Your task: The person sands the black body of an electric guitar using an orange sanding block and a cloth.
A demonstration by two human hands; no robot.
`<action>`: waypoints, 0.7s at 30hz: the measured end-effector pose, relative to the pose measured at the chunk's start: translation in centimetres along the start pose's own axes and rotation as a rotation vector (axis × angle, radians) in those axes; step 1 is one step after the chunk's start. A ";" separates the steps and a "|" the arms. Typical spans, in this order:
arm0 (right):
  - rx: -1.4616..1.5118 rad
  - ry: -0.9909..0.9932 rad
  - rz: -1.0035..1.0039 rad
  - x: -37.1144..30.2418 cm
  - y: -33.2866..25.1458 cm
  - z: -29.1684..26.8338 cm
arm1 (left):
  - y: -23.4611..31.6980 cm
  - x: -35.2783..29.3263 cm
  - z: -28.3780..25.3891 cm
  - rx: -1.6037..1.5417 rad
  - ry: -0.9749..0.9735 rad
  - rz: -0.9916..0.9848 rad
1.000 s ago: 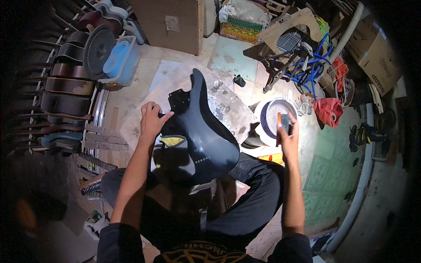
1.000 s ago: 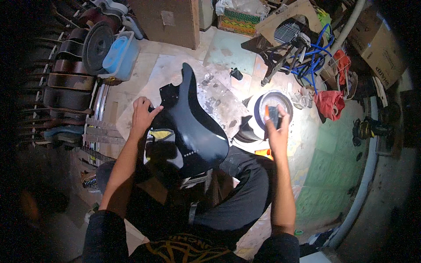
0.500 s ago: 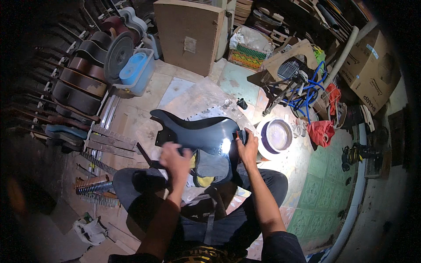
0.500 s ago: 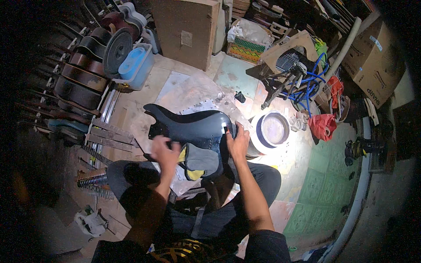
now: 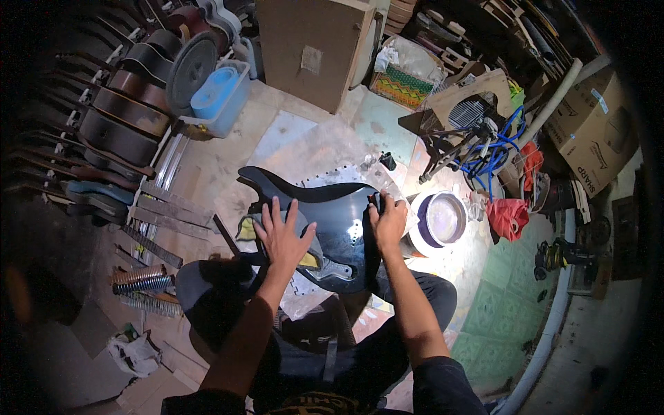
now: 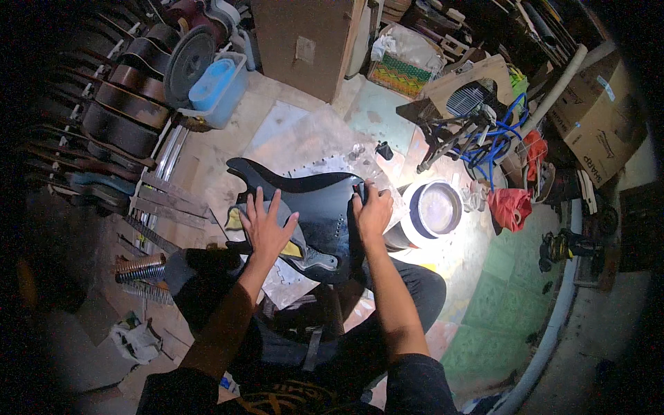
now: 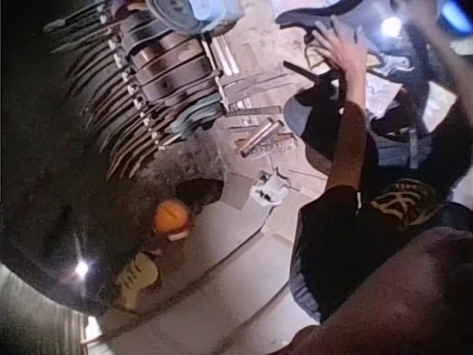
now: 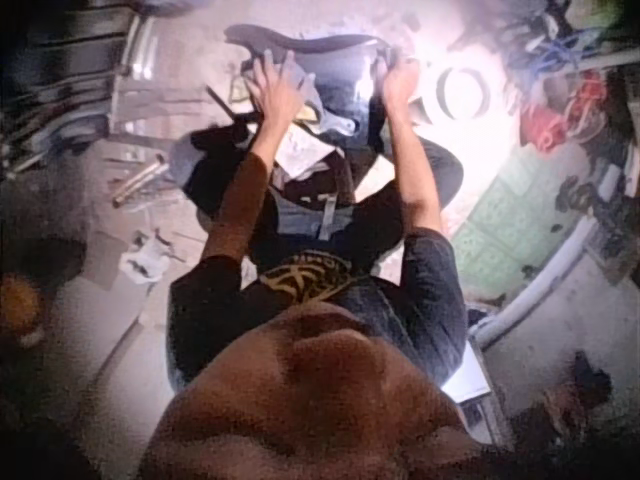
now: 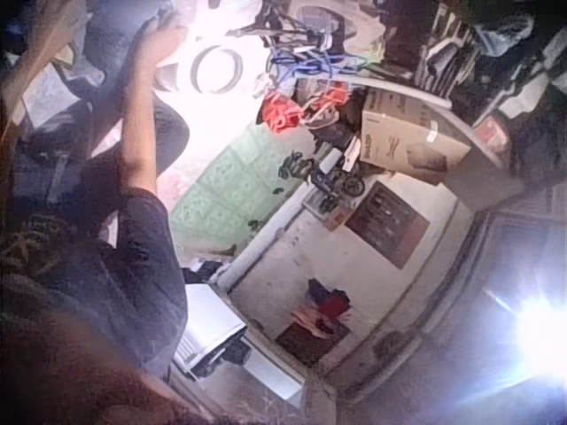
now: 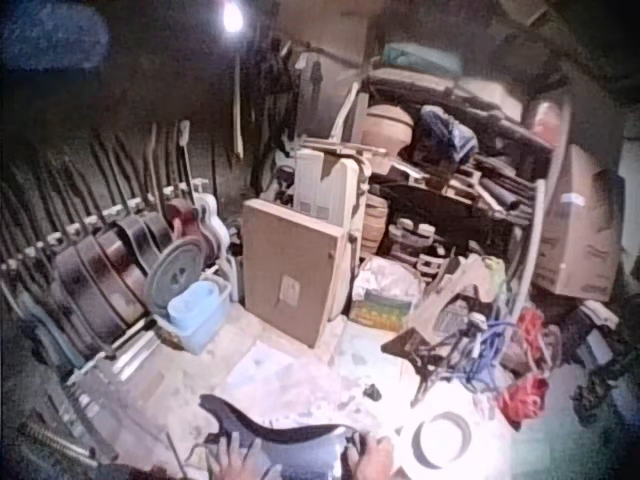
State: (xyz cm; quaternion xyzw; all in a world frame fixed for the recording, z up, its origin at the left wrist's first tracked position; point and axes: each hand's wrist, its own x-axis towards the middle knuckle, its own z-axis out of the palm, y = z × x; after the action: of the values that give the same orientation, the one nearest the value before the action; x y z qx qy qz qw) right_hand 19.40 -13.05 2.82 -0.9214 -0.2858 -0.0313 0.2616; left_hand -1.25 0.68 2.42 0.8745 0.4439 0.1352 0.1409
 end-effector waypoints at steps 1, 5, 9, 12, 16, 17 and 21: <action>-0.048 -0.013 -0.004 -0.7 -0.5 0.4 | -0.1 0.6 0.9 0.011 -0.017 0.005; -0.043 -0.163 -0.003 -13.8 -1.6 1.3 | 0.5 1.3 1.6 0.169 -0.118 -0.063; -0.136 -0.006 -0.078 -10.2 -0.3 2.2 | 1.2 1.7 1.6 0.207 -0.170 -0.039; -0.163 0.095 0.043 0.9 0.2 2.4 | 1.4 1.6 1.7 0.198 -0.166 -0.023; -0.091 0.087 -0.054 -7.6 1.1 2.1 | 0.7 1.9 1.6 0.229 -0.183 -0.038; -0.122 0.051 -0.028 -11.2 2.2 2.1 | 1.0 2.0 1.4 0.235 -0.196 -0.036; -0.134 0.072 -0.075 -8.0 2.1 2.3 | 1.0 1.9 1.8 0.226 -0.192 -0.046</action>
State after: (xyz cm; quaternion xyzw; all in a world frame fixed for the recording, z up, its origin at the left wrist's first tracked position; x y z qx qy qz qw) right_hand 13.63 -17.43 -1.80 -0.9238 -0.3076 -0.0930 0.2083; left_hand 1.26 1.40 1.32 0.8832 0.4609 -0.0032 0.0867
